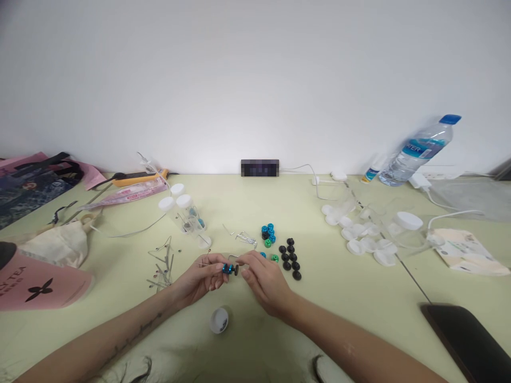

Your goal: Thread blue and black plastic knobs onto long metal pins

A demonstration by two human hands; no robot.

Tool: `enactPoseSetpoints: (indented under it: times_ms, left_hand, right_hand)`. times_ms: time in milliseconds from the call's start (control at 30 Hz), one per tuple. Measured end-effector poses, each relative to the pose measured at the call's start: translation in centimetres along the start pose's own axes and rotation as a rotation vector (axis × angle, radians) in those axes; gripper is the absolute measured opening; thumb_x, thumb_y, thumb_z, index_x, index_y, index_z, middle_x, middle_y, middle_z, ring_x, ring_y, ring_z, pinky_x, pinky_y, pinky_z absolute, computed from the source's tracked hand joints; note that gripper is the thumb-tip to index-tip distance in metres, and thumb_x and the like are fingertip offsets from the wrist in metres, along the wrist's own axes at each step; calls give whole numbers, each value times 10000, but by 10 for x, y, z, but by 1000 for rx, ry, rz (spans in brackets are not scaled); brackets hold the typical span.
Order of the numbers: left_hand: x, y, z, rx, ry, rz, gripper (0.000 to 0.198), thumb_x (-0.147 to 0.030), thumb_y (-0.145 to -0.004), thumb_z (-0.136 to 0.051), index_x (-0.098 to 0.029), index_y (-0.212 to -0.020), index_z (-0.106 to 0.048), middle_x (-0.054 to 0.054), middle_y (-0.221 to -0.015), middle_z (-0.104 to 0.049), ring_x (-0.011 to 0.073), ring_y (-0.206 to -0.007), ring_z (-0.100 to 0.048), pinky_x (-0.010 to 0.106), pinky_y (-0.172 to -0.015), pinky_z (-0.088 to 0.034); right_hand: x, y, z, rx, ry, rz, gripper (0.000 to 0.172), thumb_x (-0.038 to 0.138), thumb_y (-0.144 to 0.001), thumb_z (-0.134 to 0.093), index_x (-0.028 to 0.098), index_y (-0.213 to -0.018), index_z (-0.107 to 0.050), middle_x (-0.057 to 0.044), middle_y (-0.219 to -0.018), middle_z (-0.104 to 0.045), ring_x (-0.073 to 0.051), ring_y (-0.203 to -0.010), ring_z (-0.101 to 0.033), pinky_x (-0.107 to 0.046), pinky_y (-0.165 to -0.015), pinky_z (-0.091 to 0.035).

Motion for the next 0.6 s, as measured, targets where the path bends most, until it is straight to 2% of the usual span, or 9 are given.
enactPoseSetpoints:
  times_ms: [133, 333, 600]
  left_hand:
    - [0, -1, 0, 2, 4, -2, 155, -222, -795, -681, -76, -844, -676, 73, -680, -679, 53, -492, -558, 135, -476, -430]
    - [-2, 0, -1, -2, 1, -8, 186, -228, -789, -689, -68, -883, -690, 75, -695, -676, 49, -497, -552, 135, -483, -430]
    - [-4, 0, -1, -26, 19, -61, 217, -244, -765, -714, -62, -879, -688, 75, -689, -676, 59, -519, -567, 141, -511, -441]
  right_hand:
    - [0, 0, -1, 14, 6, -5, 241, 271, -985, -317, 221, -1071, -536, -56, -948, -622, -174, -857, -589, -277, -713, -440]
    - [-3, 0, -1, 10, 20, -47, 245, 298, -991, -308, 206, -1099, -508, -55, -952, -619, -145, -694, -587, -280, -685, -438]
    - [-1, -1, -1, 3, 33, -42, 291, 329, -1000, -275, 202, -1072, -528, -63, -937, -634, -154, -697, -607, -287, -707, -462]
Point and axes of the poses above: each hand's wrist, its own y-axis away from the middle knuckle, its own z-axis out of the back of the hand, x = y × z, the point moved 9 cm from there along -y, towards the middle knuckle
